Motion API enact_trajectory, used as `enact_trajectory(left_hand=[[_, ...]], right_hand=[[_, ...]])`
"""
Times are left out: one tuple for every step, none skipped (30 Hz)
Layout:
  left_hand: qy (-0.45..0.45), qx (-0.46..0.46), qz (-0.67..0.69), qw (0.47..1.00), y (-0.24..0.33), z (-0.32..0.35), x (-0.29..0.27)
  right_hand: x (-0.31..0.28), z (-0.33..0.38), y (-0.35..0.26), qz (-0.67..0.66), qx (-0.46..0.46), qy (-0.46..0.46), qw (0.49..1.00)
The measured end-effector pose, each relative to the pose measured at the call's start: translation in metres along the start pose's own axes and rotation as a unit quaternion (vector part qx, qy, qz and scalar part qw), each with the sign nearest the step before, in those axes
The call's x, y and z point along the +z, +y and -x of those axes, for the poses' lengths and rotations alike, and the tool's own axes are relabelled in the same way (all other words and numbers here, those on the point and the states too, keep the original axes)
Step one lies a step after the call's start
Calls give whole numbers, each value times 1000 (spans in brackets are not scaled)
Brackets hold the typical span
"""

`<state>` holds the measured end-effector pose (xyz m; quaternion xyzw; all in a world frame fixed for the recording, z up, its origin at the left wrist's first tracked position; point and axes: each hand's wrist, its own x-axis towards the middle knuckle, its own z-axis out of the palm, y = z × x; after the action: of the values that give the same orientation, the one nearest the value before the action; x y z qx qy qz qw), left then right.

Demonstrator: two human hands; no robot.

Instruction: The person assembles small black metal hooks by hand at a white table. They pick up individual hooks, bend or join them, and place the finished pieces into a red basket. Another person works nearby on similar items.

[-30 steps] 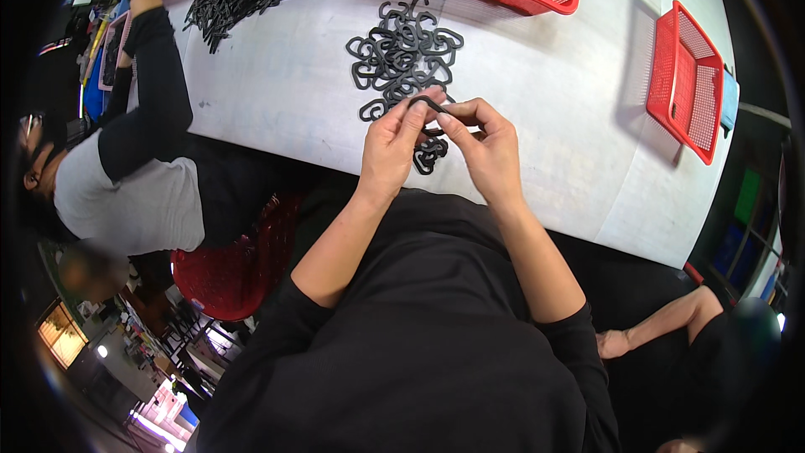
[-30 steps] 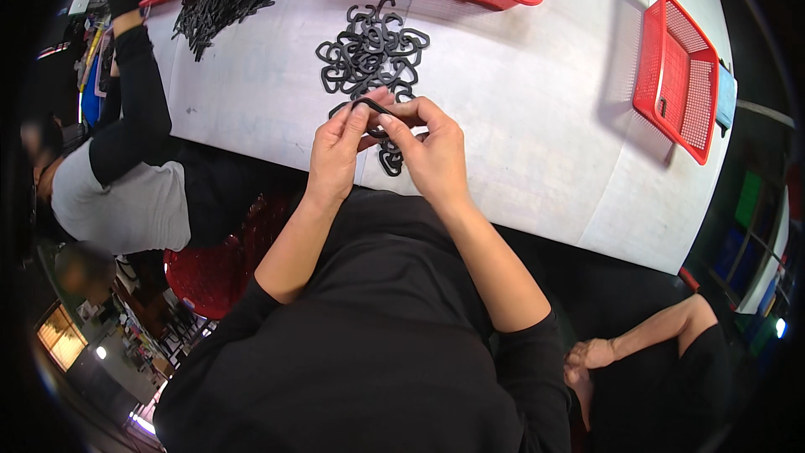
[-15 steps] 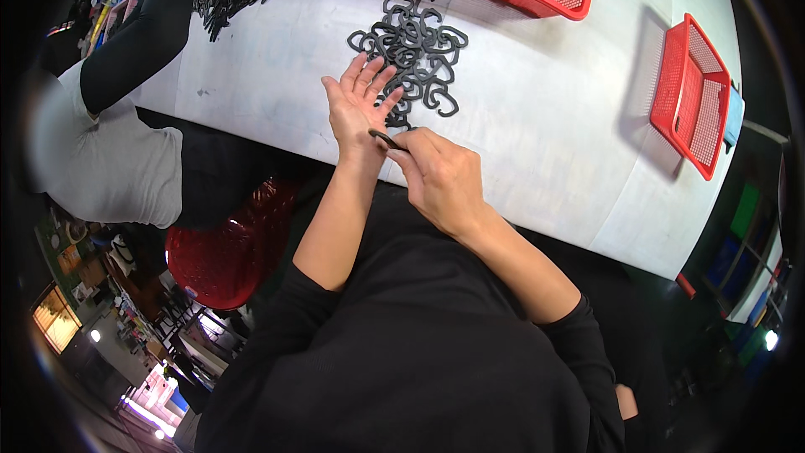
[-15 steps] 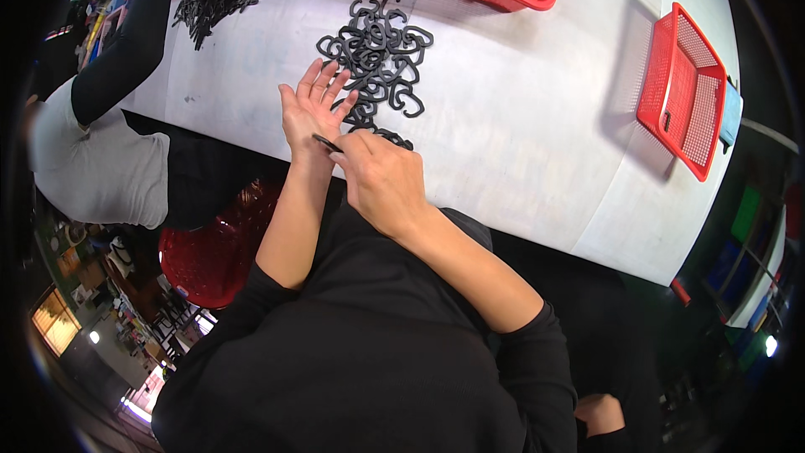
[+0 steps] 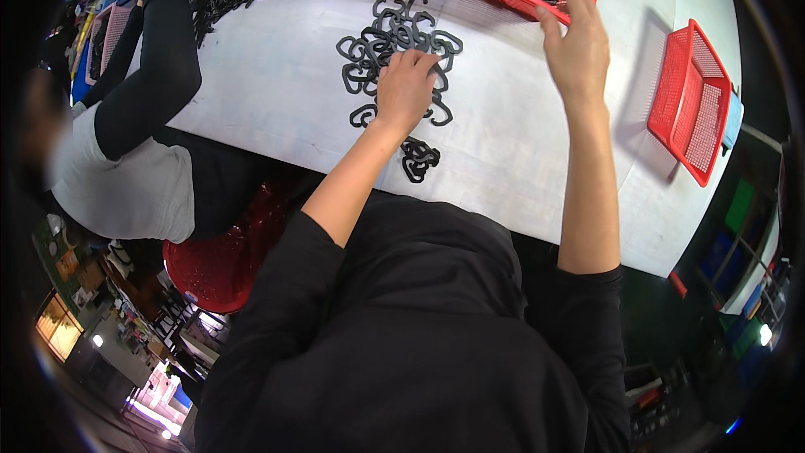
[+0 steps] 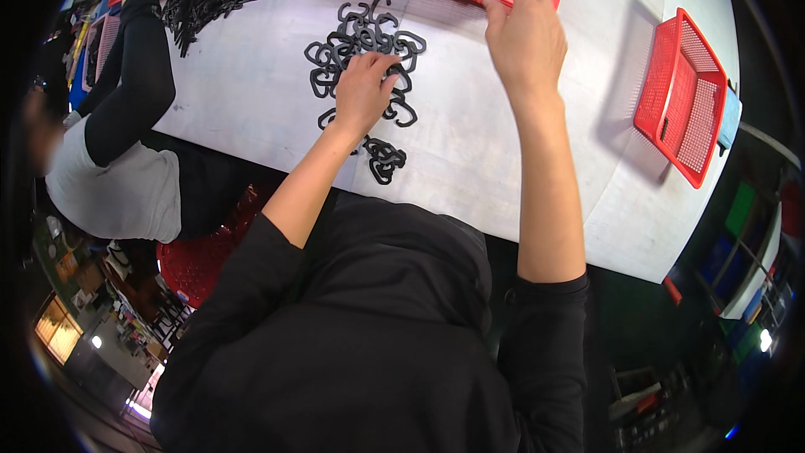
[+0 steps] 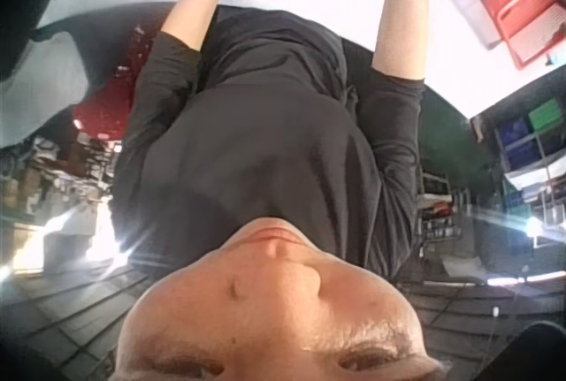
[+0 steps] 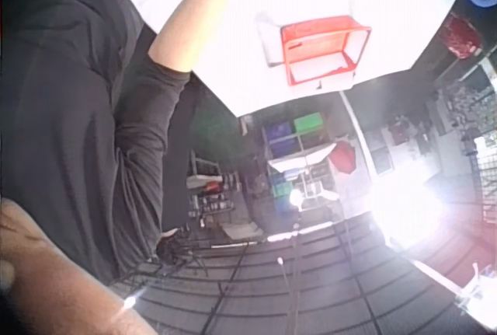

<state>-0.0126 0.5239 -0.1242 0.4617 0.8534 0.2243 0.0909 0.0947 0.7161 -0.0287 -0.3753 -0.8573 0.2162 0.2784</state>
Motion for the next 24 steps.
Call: enact_trajectory(left_hand=[[-10,20,-35,999,2,-4,2],[-19,40,-70,997,3,-7,5],[-38,36,-81,995,0,-10,8],[-52,33,-81,995,-2,-12,7],[-66,29,-81,994,-4,-12,5],[-81,27,-80,993,-6,-13,2],[-53,44,-67,995,-10,-13,-1],[-64,-5,-2,998,-12,-12,-5],[-75,-54,61,994,-10,-12,-13],[-88,-101,125,983,-7,-12,-20],[-112,-144,222,958,-2,-12,-29],[-166,-238,357,888,9,-13,-42],[-182,-248,386,870,19,-11,-54],[-198,-258,415,850,28,-8,-64],[-197,-249,418,851,37,-5,-72],[-195,-242,422,851,44,-1,-80],[-193,-235,427,852,49,3,-86],[-183,-218,431,856,53,7,-89],[-172,-202,435,860,57,11,-92],[-162,-185,439,864,61,14,-94],[-169,-180,439,864,64,16,-99],[-164,-178,435,867,66,19,-101],[-158,-177,431,870,69,21,-103],[-152,-176,427,874,71,23,-104]], right_hand=[[3,14,3,-17,21,-32,999],[5,29,4,-33,43,-63,997],[6,43,3,-46,64,-83,993],[7,58,0,-58,85,-101,990],[7,72,-1,-76,97,-118,985],[6,85,-3,-91,109,-134,981],[4,96,-6,-101,122,-143,977],[3,106,-7,-117,142,-152,971],[3,116,-8,-135,161,-160,964],[2,124,-9,-151,183,-167,957],[1,128,-12,-176,196,-169,950],[0,130,-15,-219,224,-173,934],[-1,130,-19,-261,251,-177,915],[-2,131,-21,-302,277,-179,894],[0,133,-21,-345,276,-183,878],[-3,131,-24,-387,310,-194,846],[-8,127,-29,-428,342,-204,811],[-12,122,-33,-468,372,-214,773],[-16,120,-35,-482,376,-224,759],[-19,118,-38,-496,379,-235,745],[-21,118,-39,-510,383,-246,730],[-22,119,-40,-513,381,-242,730],[-23,119,-41,-516,380,-238,730],[-24,120,-41,-520,378,-236,729]])
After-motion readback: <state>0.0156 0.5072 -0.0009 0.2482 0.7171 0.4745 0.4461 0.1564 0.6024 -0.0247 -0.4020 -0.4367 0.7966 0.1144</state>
